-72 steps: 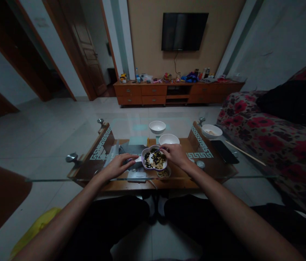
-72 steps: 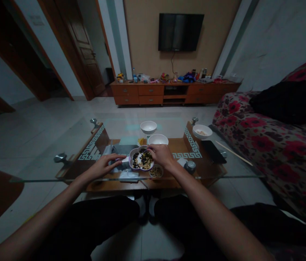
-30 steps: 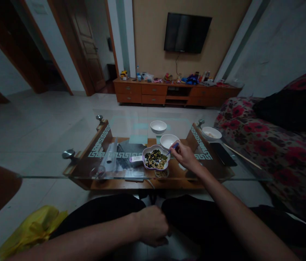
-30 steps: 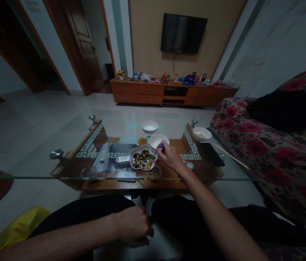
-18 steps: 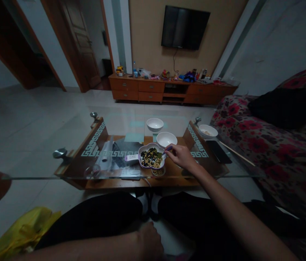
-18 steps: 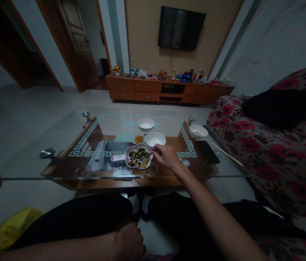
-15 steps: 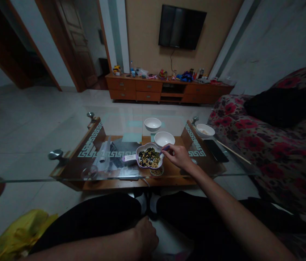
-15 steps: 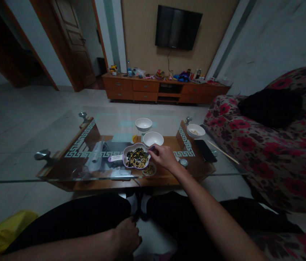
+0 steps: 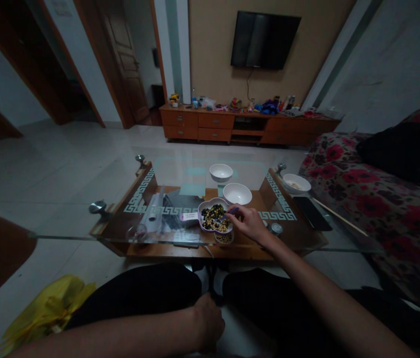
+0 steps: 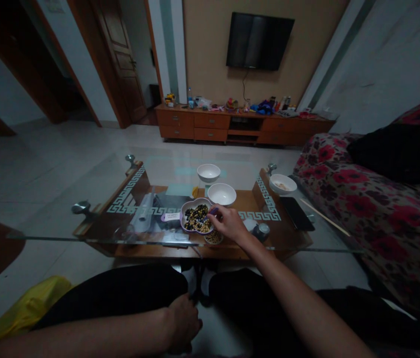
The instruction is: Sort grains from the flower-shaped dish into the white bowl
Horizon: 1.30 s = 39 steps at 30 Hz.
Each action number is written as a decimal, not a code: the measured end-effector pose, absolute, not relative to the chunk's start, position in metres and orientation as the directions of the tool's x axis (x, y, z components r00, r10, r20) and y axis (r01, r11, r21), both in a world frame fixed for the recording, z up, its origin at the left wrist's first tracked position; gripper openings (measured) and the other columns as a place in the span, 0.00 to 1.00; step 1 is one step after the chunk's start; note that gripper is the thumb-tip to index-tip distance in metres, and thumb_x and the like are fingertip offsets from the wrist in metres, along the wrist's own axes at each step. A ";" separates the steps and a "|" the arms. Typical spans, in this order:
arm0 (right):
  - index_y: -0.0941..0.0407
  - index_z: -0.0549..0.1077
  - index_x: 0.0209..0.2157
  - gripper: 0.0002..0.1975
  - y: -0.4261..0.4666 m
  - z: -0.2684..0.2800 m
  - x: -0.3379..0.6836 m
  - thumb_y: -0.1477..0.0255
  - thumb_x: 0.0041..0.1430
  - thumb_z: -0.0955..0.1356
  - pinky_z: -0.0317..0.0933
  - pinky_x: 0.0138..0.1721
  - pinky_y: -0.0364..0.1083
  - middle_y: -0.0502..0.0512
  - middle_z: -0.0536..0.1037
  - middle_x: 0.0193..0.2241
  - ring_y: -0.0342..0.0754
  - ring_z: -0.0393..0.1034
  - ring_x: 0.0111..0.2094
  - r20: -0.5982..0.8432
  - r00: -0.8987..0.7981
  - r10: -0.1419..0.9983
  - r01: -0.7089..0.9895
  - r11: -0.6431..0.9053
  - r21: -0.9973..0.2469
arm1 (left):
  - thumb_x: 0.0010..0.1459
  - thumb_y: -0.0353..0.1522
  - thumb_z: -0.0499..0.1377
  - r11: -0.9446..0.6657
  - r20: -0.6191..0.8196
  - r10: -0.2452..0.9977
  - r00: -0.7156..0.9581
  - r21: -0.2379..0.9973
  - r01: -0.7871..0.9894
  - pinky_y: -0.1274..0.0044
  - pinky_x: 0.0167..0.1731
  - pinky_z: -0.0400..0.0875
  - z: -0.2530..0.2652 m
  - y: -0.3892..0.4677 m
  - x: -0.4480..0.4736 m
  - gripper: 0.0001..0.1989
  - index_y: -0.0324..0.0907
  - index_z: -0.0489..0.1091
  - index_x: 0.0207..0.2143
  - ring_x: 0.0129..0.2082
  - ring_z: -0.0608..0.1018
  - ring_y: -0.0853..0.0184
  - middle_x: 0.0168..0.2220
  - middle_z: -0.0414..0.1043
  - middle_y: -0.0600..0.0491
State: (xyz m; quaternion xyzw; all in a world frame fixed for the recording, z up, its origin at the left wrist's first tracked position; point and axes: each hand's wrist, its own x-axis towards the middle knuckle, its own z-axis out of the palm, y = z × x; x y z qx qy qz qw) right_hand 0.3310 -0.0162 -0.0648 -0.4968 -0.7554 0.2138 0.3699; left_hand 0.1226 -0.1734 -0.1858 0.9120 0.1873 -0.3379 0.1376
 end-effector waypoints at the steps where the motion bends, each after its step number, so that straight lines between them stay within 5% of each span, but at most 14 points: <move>1: 0.51 0.79 0.41 0.09 -0.016 -0.065 0.331 0.63 0.67 0.69 0.66 0.31 0.46 0.52 0.85 0.32 0.47 0.75 0.27 0.346 -0.236 0.908 0.604 0.416 -0.680 | 0.58 0.48 0.70 -0.894 -0.677 0.247 0.694 0.117 0.432 0.59 0.50 0.70 -0.187 -0.173 0.123 0.23 0.42 0.81 0.47 0.47 0.83 0.47 0.45 0.82 0.39; 12: 0.52 0.80 0.41 0.08 -0.013 -0.063 0.329 0.64 0.67 0.69 0.66 0.33 0.46 0.54 0.85 0.32 0.48 0.77 0.29 0.368 -0.191 0.910 0.656 0.398 -0.642 | 0.57 0.48 0.71 -0.892 -0.624 0.264 0.735 0.131 0.432 0.60 0.49 0.71 -0.184 -0.174 0.117 0.21 0.41 0.81 0.43 0.45 0.82 0.49 0.43 0.82 0.38; 21: 0.55 0.81 0.41 0.16 -0.009 -0.043 0.362 0.56 0.67 0.70 0.67 0.32 0.46 0.56 0.85 0.32 0.49 0.77 0.29 0.543 0.166 0.823 0.630 0.335 -0.701 | 0.56 0.45 0.72 -0.901 -0.654 0.228 0.721 0.138 0.411 0.58 0.52 0.72 -0.173 -0.170 0.125 0.23 0.36 0.82 0.45 0.48 0.82 0.45 0.44 0.81 0.33; 29: 0.51 0.83 0.42 0.09 -0.017 -0.055 0.340 0.65 0.67 0.70 0.71 0.37 0.47 0.54 0.87 0.36 0.49 0.82 0.33 0.407 -0.162 0.899 0.603 0.417 -0.680 | 0.59 0.47 0.69 -0.903 -0.692 0.218 0.688 0.125 0.412 0.60 0.50 0.73 -0.173 -0.167 0.126 0.23 0.38 0.81 0.46 0.46 0.83 0.48 0.43 0.81 0.36; 39: 0.51 0.82 0.43 0.08 -0.015 -0.062 0.339 0.70 0.66 0.69 0.71 0.38 0.47 0.53 0.87 0.36 0.48 0.81 0.33 0.369 -0.243 0.897 0.615 0.437 -0.656 | 0.61 0.49 0.67 -0.911 -0.698 0.223 0.680 0.099 0.400 0.59 0.49 0.73 -0.168 -0.170 0.126 0.24 0.40 0.80 0.48 0.46 0.83 0.48 0.45 0.81 0.38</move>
